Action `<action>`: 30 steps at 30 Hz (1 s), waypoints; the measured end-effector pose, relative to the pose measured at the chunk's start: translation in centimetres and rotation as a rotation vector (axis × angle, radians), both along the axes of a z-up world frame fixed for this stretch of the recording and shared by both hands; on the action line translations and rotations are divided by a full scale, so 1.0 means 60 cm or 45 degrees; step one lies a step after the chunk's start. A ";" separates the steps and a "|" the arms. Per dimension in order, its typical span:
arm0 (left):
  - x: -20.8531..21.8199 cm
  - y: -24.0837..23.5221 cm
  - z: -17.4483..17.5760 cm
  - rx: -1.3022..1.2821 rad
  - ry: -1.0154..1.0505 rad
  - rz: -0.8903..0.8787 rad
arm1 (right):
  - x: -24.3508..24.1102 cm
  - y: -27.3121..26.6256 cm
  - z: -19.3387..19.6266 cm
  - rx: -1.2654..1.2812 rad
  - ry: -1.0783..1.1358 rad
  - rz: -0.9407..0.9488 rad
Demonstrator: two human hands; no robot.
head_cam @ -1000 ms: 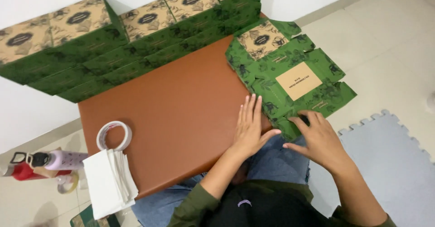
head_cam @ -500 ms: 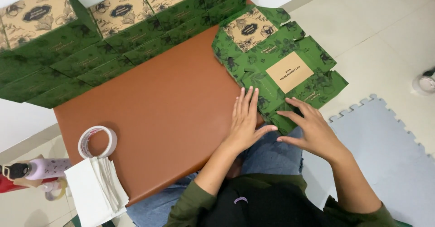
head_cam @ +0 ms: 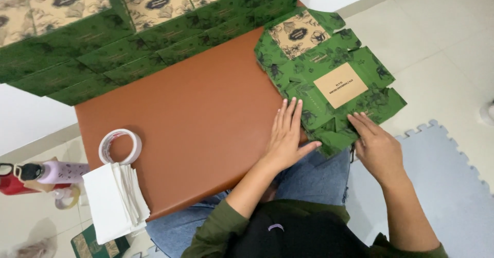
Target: Folding a flat cardboard template into a finished box and adding a paper insert.
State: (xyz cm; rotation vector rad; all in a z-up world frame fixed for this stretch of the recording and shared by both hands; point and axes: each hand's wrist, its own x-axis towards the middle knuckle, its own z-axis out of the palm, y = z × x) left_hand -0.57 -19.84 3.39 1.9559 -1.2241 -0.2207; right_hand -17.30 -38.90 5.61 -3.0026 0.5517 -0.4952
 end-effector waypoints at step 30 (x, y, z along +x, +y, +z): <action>-0.022 0.379 0.100 -0.197 -0.283 0.622 | 0.132 0.275 -0.075 2.373 -0.764 0.068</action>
